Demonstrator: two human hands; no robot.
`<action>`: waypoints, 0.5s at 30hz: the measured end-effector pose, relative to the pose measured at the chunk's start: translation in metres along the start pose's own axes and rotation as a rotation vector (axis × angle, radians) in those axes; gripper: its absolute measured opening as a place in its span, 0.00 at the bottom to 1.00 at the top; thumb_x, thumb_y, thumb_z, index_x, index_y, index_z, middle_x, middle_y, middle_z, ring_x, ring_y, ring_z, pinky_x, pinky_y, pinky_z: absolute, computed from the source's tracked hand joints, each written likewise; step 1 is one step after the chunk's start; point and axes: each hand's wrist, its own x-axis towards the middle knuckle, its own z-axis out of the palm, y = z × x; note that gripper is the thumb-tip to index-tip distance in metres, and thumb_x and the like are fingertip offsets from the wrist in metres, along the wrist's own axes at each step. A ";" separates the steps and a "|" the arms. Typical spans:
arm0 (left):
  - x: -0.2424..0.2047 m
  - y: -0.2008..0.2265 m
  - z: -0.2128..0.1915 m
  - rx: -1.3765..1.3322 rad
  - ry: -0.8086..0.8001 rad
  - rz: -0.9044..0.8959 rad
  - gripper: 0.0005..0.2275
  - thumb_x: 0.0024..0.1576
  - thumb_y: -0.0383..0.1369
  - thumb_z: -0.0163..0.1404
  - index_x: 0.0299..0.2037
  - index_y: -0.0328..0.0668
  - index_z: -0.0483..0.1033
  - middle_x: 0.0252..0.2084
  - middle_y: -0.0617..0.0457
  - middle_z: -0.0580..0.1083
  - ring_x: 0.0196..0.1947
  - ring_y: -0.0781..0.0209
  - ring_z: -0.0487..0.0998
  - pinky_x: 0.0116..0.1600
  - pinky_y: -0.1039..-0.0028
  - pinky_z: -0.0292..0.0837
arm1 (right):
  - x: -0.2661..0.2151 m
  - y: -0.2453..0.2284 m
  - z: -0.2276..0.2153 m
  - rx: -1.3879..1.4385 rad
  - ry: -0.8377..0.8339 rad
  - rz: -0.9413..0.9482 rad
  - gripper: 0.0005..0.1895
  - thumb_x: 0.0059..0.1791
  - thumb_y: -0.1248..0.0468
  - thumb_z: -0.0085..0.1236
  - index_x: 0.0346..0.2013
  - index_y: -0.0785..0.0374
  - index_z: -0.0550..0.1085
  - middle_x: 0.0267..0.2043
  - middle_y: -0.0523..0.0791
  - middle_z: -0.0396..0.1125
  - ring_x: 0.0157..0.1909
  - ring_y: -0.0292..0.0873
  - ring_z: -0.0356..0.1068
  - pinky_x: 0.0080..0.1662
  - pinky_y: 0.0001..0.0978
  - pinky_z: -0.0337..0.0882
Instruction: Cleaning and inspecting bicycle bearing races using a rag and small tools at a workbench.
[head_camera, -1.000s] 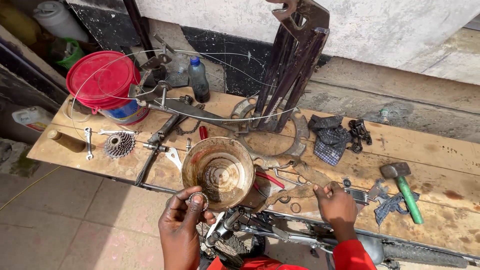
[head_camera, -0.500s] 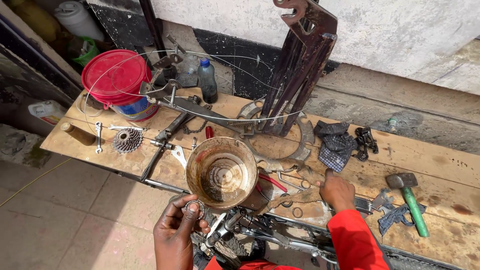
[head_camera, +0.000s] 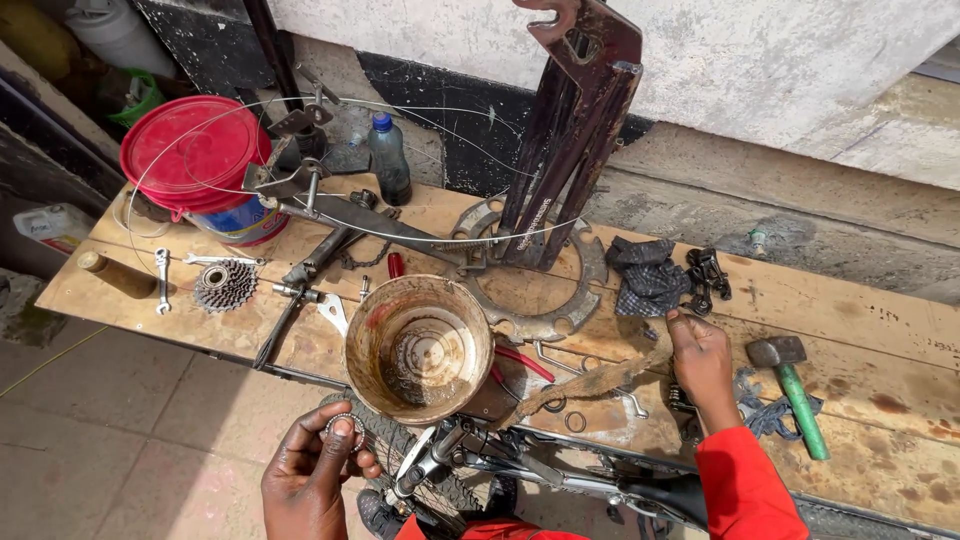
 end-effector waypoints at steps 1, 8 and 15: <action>0.000 -0.001 0.000 0.013 0.020 0.003 0.09 0.56 0.23 0.52 0.45 0.27 0.77 0.22 0.39 0.67 0.18 0.50 0.68 0.24 0.62 0.71 | 0.000 -0.007 -0.009 0.242 0.031 0.114 0.18 0.52 0.52 0.50 0.26 0.60 0.63 0.14 0.38 0.42 0.17 0.36 0.45 0.24 0.34 0.53; 0.008 -0.007 -0.005 0.028 0.050 -0.053 0.11 0.57 0.24 0.52 0.48 0.27 0.77 0.26 0.35 0.68 0.21 0.45 0.70 0.25 0.57 0.72 | 0.010 -0.049 -0.088 0.788 0.372 -0.080 0.31 0.51 0.74 0.59 0.15 0.49 0.50 0.20 0.33 0.38 0.25 0.28 0.48 0.35 0.19 0.59; 0.004 -0.011 -0.005 0.037 0.048 -0.024 0.11 0.56 0.25 0.53 0.48 0.27 0.77 0.24 0.39 0.68 0.20 0.48 0.71 0.24 0.59 0.73 | 0.047 -0.005 -0.131 0.346 0.546 -0.428 0.11 0.64 0.76 0.53 0.52 0.60 0.62 0.49 0.52 0.67 0.49 0.45 0.72 0.41 0.32 0.78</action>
